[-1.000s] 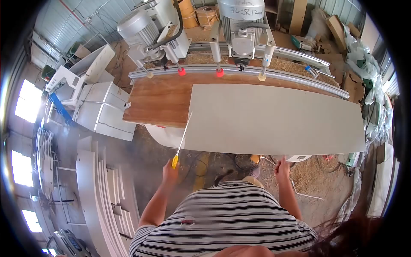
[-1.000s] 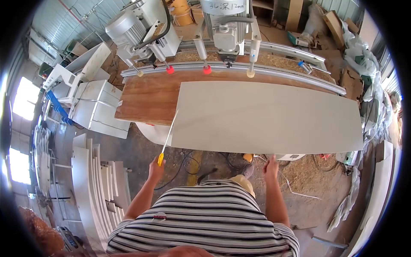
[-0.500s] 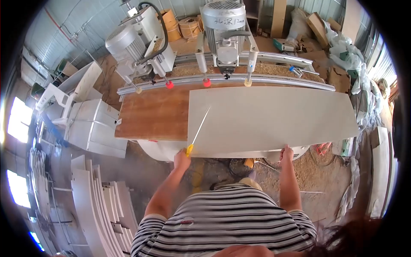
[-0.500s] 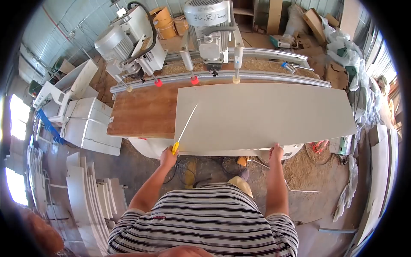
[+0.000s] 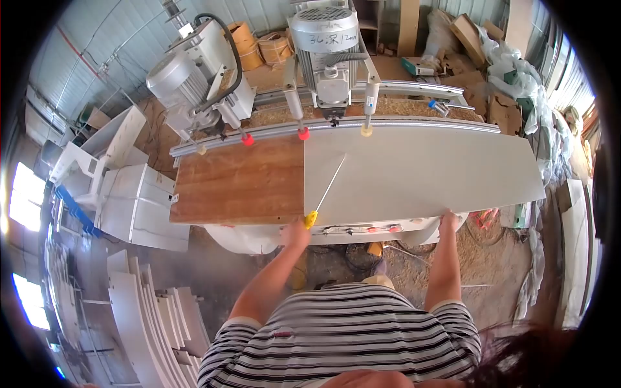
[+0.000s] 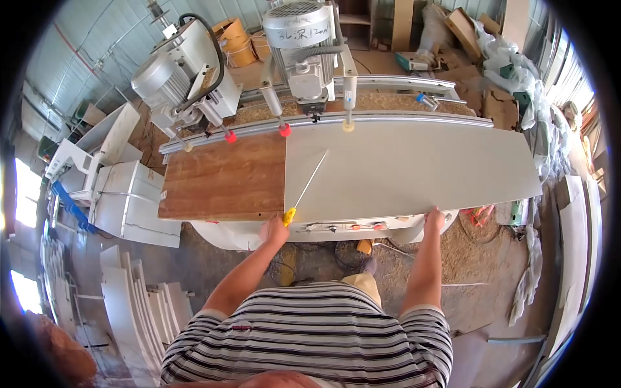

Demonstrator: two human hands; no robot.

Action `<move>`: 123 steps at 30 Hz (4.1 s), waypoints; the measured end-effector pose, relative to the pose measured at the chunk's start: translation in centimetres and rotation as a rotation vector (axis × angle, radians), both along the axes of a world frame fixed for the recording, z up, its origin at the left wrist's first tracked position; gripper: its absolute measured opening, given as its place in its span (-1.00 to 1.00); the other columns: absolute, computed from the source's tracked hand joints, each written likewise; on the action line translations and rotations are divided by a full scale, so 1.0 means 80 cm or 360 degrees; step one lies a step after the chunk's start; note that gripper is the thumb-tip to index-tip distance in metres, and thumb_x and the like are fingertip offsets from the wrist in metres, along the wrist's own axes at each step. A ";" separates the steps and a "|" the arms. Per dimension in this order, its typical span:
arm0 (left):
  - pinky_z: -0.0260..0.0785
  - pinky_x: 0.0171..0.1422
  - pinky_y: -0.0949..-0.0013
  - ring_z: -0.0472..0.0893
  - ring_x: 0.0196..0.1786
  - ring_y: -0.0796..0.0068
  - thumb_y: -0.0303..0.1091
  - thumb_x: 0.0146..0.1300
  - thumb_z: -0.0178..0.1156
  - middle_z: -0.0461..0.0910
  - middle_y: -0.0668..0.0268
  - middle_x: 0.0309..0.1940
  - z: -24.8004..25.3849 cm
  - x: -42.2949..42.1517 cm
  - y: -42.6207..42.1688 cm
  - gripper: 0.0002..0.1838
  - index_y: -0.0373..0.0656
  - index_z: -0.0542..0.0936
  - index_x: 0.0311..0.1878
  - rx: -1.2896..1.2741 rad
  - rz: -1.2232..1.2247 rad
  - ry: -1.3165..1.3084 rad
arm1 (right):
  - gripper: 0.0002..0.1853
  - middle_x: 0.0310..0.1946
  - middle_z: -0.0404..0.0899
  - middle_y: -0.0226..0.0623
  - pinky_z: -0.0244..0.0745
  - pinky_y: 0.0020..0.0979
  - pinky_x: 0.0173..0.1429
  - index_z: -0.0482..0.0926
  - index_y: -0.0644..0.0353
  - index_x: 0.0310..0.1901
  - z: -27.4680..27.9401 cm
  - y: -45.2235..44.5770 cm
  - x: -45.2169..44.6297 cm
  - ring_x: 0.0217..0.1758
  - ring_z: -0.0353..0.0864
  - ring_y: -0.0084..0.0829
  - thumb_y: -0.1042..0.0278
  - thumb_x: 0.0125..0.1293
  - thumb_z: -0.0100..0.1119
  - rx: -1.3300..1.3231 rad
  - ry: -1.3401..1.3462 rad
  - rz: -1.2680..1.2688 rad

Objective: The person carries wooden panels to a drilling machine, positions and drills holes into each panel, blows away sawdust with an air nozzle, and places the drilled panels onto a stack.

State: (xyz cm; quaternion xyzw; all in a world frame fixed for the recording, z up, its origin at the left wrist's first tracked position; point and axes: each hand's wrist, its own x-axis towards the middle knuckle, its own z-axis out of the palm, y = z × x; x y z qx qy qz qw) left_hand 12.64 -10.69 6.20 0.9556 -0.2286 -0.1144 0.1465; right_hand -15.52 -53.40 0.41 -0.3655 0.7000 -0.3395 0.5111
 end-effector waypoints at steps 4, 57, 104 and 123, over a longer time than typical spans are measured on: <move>0.37 -0.16 0.02 0.55 -0.16 0.03 -0.20 0.09 0.19 0.55 0.13 -0.20 0.013 -0.005 0.004 -0.71 -0.14 0.46 -0.18 -0.0071 -0.0112 -0.0069 | -0.70 -0.68 0.34 -0.36 0.16 -0.52 -0.72 0.40 0.18 -0.48 0.001 0.009 -0.005 -0.72 0.31 -0.53 0.13 0.27 -0.04 -0.0008 -0.0047 0.0269; 0.33 -0.40 0.28 0.50 -0.52 0.43 -0.05 0.18 0.15 0.49 0.21 -0.66 0.111 -0.178 0.139 -0.55 -0.39 0.53 -0.38 -0.0665 0.0629 0.0512 | -0.45 -0.54 0.49 -0.25 0.52 -0.30 -0.37 0.41 0.28 -0.31 -0.002 0.101 0.020 -0.51 0.51 -0.35 -0.21 0.22 0.01 0.0630 -0.0551 0.0892; 0.20 -0.63 0.43 0.31 -0.71 0.53 -0.30 0.17 0.13 0.32 0.40 -0.73 -0.135 0.111 0.248 -0.79 -0.08 0.39 -0.54 -0.2054 0.1910 0.0743 | -0.80 -0.21 0.51 -0.23 0.59 -0.30 -0.12 0.41 0.22 -0.08 0.029 0.124 0.000 -0.19 0.56 -0.32 0.44 0.26 0.05 0.0562 -0.1114 0.0740; 0.32 -0.34 0.56 0.46 -0.45 0.62 -0.50 0.10 0.12 0.51 0.41 -0.48 -0.050 -0.144 0.334 -0.92 -0.13 0.52 -0.31 -0.1399 0.0975 0.0788 | -0.78 -0.24 0.51 -0.01 0.62 -0.21 -0.16 0.34 0.38 -0.08 0.001 0.379 0.249 -0.24 0.60 -0.14 0.44 0.31 -0.04 0.0803 -0.1304 0.0975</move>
